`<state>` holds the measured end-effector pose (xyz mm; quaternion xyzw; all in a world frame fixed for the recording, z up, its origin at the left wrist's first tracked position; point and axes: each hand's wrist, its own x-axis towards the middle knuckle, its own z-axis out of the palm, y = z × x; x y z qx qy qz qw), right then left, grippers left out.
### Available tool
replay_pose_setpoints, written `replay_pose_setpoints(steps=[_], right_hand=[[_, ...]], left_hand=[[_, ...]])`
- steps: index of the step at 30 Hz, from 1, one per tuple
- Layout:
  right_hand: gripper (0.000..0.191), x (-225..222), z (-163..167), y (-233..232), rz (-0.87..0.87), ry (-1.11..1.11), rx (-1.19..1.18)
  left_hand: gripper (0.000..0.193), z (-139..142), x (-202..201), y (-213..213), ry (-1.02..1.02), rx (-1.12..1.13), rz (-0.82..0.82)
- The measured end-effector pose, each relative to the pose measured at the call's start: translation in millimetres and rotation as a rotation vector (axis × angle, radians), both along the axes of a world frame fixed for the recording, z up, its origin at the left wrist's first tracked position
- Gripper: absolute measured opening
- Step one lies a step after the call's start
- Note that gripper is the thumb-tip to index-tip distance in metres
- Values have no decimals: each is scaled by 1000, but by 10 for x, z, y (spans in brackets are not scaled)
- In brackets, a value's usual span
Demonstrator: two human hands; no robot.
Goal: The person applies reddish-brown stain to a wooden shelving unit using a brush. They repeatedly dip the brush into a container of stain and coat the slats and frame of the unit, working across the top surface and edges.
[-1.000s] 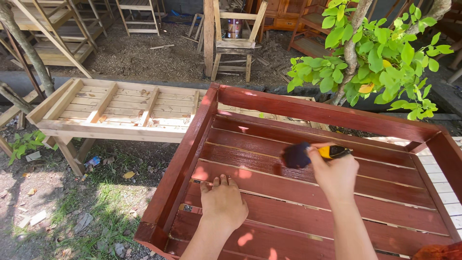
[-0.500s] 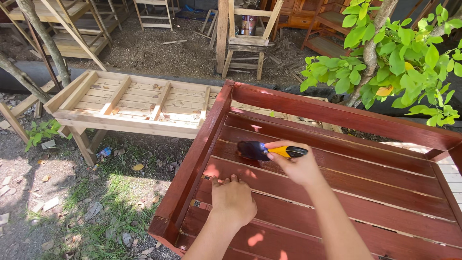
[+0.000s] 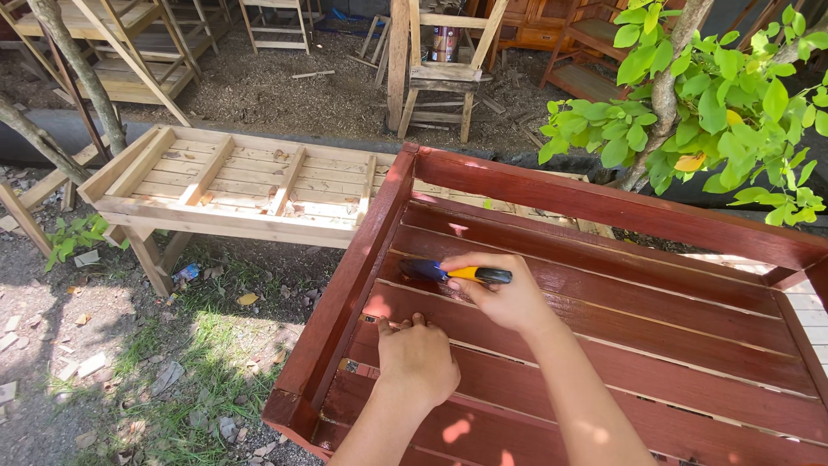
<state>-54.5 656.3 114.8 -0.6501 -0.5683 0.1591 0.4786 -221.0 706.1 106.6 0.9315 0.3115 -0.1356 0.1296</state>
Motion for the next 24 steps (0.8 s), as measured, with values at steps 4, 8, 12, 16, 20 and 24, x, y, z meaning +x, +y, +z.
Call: replay_pose_setpoints(steps=[4, 8, 12, 16, 20, 24], right_hand=[[25, 14, 273, -278, -92, -116, -186], [24, 74, 555, -540, -326, -255, -476], [22, 97, 464, -405, -329, 81, -99], [17, 50, 123, 32, -522, 177, 107], [17, -46, -107, 434, -505, 543, 178], [20, -143, -214, 696, -496, 705, 164]], left_hand=[[55, -12, 9, 6, 32, -27, -23], [51, -26, -5, -7, 32, -21, -29], [53, -44, -31, -18, -3, -14, -15], [56, -71, -66, -22, -42, -9, 4], [60, -96, -94, -29, -52, 13, -1], [64, -92, -94, -11, -60, 10, -3]])
